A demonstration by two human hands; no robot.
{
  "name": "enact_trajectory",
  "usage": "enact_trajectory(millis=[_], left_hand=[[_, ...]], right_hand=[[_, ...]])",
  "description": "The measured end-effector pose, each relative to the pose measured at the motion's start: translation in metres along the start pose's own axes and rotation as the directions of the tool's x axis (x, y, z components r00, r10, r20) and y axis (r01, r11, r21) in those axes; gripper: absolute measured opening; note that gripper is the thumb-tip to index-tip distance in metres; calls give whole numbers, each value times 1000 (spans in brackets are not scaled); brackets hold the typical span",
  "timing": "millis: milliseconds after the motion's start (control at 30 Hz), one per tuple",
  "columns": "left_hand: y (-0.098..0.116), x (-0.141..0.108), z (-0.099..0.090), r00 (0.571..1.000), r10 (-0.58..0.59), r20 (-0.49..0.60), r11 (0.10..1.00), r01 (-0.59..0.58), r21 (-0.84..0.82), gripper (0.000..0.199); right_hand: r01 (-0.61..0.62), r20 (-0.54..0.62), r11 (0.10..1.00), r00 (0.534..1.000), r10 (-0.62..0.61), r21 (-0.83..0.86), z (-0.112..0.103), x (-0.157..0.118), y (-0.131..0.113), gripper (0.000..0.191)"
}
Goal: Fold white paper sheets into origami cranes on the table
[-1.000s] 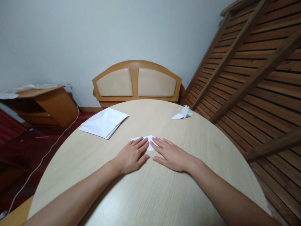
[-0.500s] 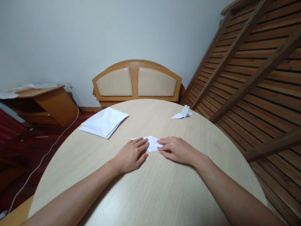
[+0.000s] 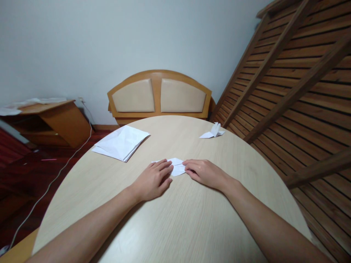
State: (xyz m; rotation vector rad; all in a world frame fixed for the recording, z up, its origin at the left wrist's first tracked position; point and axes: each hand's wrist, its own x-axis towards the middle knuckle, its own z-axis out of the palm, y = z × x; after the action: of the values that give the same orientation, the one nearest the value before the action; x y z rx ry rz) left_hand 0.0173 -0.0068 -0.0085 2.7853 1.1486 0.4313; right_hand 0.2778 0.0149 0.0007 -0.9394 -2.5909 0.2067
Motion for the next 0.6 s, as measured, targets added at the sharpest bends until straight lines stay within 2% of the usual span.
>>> enact_trajectory(millis=[167, 300, 500, 600], left_hand=[[4, 2, -2, 996, -46, -76, 999, 46, -1, 40], [2, 4, -3, 991, -31, -128, 999, 33, 12, 29], [-7, 4, 0, 987, -34, -157, 999, 38, 28, 24], [-6, 5, 0, 987, -47, -153, 997, 56, 56, 23]], right_hand=[[-44, -47, 997, 998, 46, 60, 1, 3, -3, 24], [-95, -48, 988, 994, 101, 120, 1, 2, -5, 21], [-116, -47, 976, 991, 126, 187, -1, 0, -8, 22], [-85, -23, 976, 996, 91, 201, -4, 0, -10, 28]])
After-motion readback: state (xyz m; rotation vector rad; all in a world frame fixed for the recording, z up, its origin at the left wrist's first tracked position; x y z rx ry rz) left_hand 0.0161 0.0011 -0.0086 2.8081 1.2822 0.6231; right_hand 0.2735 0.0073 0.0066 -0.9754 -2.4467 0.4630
